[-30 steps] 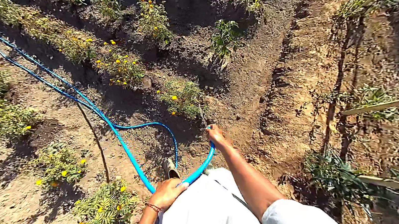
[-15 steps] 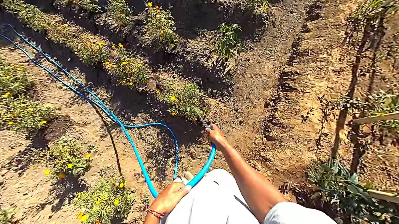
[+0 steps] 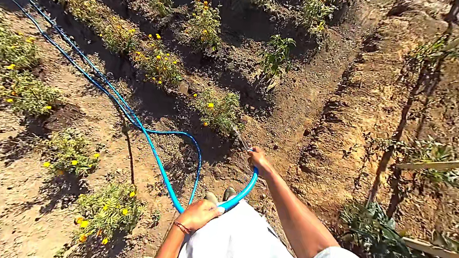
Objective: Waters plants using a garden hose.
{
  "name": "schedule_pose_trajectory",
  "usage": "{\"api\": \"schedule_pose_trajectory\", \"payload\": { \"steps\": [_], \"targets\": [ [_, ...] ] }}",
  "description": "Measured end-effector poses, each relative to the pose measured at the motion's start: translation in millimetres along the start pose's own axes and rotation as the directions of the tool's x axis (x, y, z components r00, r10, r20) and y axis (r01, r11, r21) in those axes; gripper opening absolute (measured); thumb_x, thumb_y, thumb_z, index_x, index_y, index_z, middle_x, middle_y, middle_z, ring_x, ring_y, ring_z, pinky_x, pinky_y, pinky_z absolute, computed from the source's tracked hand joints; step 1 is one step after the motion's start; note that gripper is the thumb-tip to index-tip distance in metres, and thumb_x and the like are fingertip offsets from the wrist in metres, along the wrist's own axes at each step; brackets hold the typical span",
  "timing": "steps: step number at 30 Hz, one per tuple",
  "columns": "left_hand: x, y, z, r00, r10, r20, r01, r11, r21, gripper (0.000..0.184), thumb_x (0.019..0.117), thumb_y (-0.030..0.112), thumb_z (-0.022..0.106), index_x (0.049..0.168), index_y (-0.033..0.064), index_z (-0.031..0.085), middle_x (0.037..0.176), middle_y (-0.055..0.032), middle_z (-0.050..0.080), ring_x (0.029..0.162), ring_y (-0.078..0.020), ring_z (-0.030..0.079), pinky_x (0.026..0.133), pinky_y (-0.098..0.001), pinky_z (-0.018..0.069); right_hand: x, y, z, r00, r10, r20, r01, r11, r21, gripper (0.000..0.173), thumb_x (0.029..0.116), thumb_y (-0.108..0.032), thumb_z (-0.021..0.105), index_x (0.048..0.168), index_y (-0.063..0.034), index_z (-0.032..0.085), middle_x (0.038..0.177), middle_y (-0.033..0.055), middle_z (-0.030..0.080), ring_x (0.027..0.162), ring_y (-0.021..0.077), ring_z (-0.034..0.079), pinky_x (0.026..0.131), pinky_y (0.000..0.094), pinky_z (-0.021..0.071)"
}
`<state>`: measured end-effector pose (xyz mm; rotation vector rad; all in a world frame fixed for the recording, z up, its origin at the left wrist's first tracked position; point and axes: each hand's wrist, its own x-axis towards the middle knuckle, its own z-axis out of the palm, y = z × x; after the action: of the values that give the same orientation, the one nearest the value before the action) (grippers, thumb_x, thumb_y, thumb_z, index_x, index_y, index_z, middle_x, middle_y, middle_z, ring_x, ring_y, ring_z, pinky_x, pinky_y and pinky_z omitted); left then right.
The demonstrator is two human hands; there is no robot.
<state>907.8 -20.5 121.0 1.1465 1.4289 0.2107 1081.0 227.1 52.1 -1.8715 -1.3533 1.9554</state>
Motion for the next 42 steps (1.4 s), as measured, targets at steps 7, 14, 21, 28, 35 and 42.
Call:
{"api": "schedule_pose_trajectory", "payload": {
  "steps": [7,14,21,28,35,42],
  "targets": [
    [-5.8,-21.4,-3.3,0.998,0.029,0.048,-0.028,0.999,-0.039,0.051,0.1057,0.046,0.045,0.078,0.0066,0.058,0.070,-0.0037,0.053,0.068,-0.0185,0.054,0.069,-0.0459,0.0460,2.5,19.5,19.4,0.999,0.045,-0.011,-0.046,0.998,-0.053,0.029,0.1097,-0.022,0.045,0.134,-0.0075,0.048,0.081,0.0050,0.050,0.057,0.0131,0.047,0.054,0.0308,0.0444],
    [-13.6,-28.9,-9.3,0.996,-0.054,0.075,0.055,0.998,-0.007,0.052,0.1060,0.048,0.044,0.079,0.0067,0.060,0.072,-0.0042,0.055,0.069,-0.0190,0.056,0.069,-0.0466,0.0470,11.9,43.3,37.0,0.998,0.063,-0.015,-0.063,0.998,0.019,0.030,0.1094,-0.022,0.045,0.135,-0.0068,0.048,0.084,0.0082,0.052,0.059,0.0161,0.048,0.056,0.0350,0.0457],
    [-6.4,-21.5,-11.3,0.988,-0.113,0.103,0.110,0.993,0.035,0.050,0.1061,0.046,0.045,0.081,0.0062,0.061,0.073,-0.0050,0.056,0.071,-0.0194,0.057,0.071,-0.0470,0.0475,16.8,59.3,31.7,0.996,0.093,-0.008,-0.091,0.991,0.096,0.029,0.1094,-0.022,0.045,0.135,-0.0081,0.048,0.084,0.0082,0.052,0.057,0.0160,0.048,0.054,0.0345,0.0451],
    [-2.4,-11.7,-15.0,0.984,-0.145,0.101,0.138,0.988,0.068,0.049,0.1062,0.047,0.047,0.081,0.0072,0.061,0.072,-0.0040,0.055,0.069,-0.0186,0.056,0.070,-0.0456,0.0473,14.7,62.7,21.8,0.995,0.102,0.008,-0.102,0.988,0.112,0.032,0.1098,-0.022,0.045,0.138,-0.0088,0.047,0.086,0.0086,0.053,0.059,0.0164,0.049,0.056,0.0350,0.0460],
    [-1.1,-12.5,-14.6,0.986,-0.124,0.113,0.116,0.990,0.076,0.049,0.1055,0.046,0.048,0.080,0.0070,0.060,0.071,-0.0036,0.054,0.068,-0.0182,0.055,0.069,-0.0453,0.0467,8.1,64.9,15.7,0.992,0.105,-0.065,-0.086,0.965,0.246,0.030,0.1100,-0.022,0.044,0.136,-0.0085,0.045,0.077,0.0058,0.049,0.053,0.0148,0.045,0.050,0.0326,0.0433],
    [-2.6,-25.0,-9.7,0.986,-0.106,0.127,0.090,0.988,0.124,0.052,0.1047,0.050,0.047,0.080,0.0065,0.061,0.072,-0.0056,0.055,0.070,-0.0208,0.056,0.070,-0.0480,0.0468,-5.3,84.9,15.3,0.985,0.097,-0.140,-0.048,0.947,0.317,0.028,0.1101,-0.022,0.045,0.134,-0.0074,0.045,0.076,0.0055,0.047,0.051,0.0142,0.043,0.047,0.0324,0.0425]
  ]
}}
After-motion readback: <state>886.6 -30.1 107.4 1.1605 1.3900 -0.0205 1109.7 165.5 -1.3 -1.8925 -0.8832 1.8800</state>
